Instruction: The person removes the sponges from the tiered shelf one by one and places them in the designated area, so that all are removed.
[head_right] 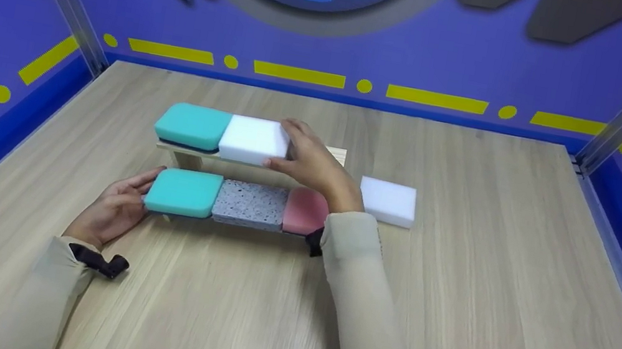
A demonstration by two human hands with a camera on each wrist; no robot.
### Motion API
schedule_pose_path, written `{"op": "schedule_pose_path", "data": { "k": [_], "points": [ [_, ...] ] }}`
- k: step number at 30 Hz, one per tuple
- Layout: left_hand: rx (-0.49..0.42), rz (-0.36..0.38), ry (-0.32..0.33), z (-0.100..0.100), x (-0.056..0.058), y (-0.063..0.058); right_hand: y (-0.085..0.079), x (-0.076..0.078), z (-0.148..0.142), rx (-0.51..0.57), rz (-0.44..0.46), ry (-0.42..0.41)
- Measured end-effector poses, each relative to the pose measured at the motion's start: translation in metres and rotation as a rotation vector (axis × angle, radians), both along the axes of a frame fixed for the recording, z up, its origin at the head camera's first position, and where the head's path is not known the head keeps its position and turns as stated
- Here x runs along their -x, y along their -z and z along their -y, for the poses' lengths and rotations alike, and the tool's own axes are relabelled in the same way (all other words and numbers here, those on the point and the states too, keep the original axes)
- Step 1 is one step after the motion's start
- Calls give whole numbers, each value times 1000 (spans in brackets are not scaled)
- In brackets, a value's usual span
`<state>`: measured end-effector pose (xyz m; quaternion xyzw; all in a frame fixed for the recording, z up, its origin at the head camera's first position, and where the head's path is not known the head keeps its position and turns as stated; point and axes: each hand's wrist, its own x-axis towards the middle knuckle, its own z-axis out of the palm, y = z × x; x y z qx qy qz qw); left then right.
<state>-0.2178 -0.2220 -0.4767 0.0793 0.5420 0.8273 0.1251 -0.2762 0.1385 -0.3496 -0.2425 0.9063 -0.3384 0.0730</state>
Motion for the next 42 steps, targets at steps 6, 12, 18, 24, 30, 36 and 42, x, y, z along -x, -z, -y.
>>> {"op": "schedule_pose_path", "data": {
  "k": [6,12,18,24,30,36,42],
  "points": [
    [10,7,-16,-1,0,-1,3,-1,-2,23,-21,-5],
    [-5,15,-21,-2,-1,-1,4,-1,-2,36,-28,1],
    [-8,21,-23,-2,-1,-1,5,-1,-3,46,-20,19],
    [-7,27,-16,-2,0,-2,4,-1,-5,75,-17,4],
    [-15,32,-20,-2,-1,-2,2,-3,-6,179,18,-3],
    [-12,10,2,-1,-1,-1,-1,-3,-11,161,-34,6],
    [0,8,0,0,0,-1,-5,-5,-15,135,-66,31]
  ]
}}
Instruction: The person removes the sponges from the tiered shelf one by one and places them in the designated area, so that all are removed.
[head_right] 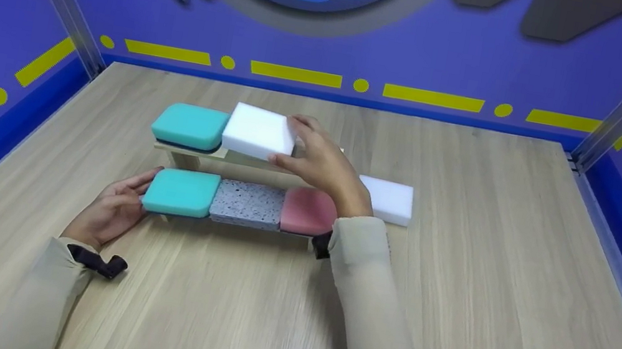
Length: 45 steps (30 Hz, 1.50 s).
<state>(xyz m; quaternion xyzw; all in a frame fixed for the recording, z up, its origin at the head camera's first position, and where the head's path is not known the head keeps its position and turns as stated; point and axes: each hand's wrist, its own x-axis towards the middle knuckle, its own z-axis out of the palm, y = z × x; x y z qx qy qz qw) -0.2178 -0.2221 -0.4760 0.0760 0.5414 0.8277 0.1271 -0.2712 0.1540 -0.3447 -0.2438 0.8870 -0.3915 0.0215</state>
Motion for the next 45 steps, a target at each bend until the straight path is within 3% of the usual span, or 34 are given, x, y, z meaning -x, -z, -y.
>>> {"op": "schedule_pose_path", "data": {
  "k": [7,14,26,45],
  "points": [
    [-6,4,-12,-1,0,0,-3,-2,-7,1,-43,1],
    [-11,0,-16,-1,0,0,-6,-5,-19,24,-4,19],
    [9,5,-32,0,-2,2,-3,-7,-40,16,-19,30],
    [14,-19,-9,0,-1,0,1,-14,-73,-26,-62,58]
  ]
}}
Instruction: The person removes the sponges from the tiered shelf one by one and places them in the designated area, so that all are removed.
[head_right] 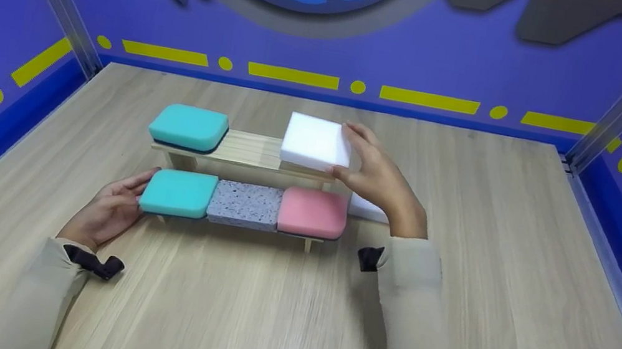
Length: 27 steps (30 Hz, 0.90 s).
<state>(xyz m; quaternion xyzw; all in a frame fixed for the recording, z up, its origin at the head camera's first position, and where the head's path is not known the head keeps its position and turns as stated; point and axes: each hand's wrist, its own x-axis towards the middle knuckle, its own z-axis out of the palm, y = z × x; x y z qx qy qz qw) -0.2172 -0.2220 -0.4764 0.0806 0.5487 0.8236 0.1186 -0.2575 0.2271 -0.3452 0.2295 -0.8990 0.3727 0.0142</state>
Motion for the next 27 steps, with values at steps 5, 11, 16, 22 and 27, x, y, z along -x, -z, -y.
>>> {"op": "schedule_pose_path", "data": {
  "k": [5,11,16,22,27],
  "points": [
    [-5,15,-1,0,0,-2,1,-1,-9,4,2,9],
    [17,11,15,0,1,-2,3,-2,-21,53,6,2],
    [2,11,9,0,1,-1,4,-4,-32,115,43,-15],
    [3,17,1,0,0,-1,5,-6,-42,118,67,5],
    [9,10,9,0,0,-1,5,-8,-49,98,61,24]
  ]
}}
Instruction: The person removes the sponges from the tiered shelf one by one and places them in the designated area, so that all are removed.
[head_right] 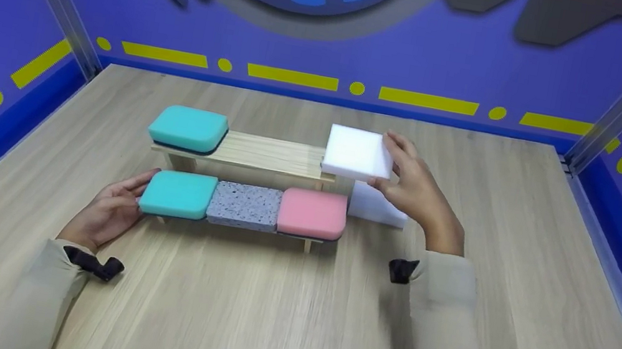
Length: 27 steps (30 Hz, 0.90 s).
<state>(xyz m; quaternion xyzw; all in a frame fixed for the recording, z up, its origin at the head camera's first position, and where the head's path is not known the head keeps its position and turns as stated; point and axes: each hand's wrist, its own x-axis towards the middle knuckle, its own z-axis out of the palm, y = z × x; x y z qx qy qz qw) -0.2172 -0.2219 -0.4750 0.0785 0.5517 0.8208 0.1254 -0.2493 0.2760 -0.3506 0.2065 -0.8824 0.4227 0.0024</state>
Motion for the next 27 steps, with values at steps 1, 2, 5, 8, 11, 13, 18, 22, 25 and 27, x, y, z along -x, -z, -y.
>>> {"op": "schedule_pose_path", "data": {
  "k": [1,2,5,8,11,13,18,22,25,27],
  "points": [
    [-2,0,-2,0,0,0,0,0,-2,-6,-3,5],
    [-8,3,-3,0,0,0,1,-1,-3,-9,-6,8],
    [-21,5,-10,-1,0,0,3,-2,-9,-15,-15,20],
    [-34,4,-14,-1,0,1,6,-4,-15,-6,-15,28],
    [-42,2,-9,-1,1,2,8,-5,-21,-3,-2,36],
    [-39,-1,-6,-1,1,2,9,-6,-24,-14,8,40],
    [-37,6,-3,0,0,2,12,-8,-32,-61,11,56],
    [-27,9,-6,0,0,2,14,-11,-38,-71,11,61],
    [-16,8,-9,0,1,2,15,-12,-43,-74,12,63],
    [-14,4,-11,-1,1,2,16,-12,-46,-75,20,67]
  ]
}}
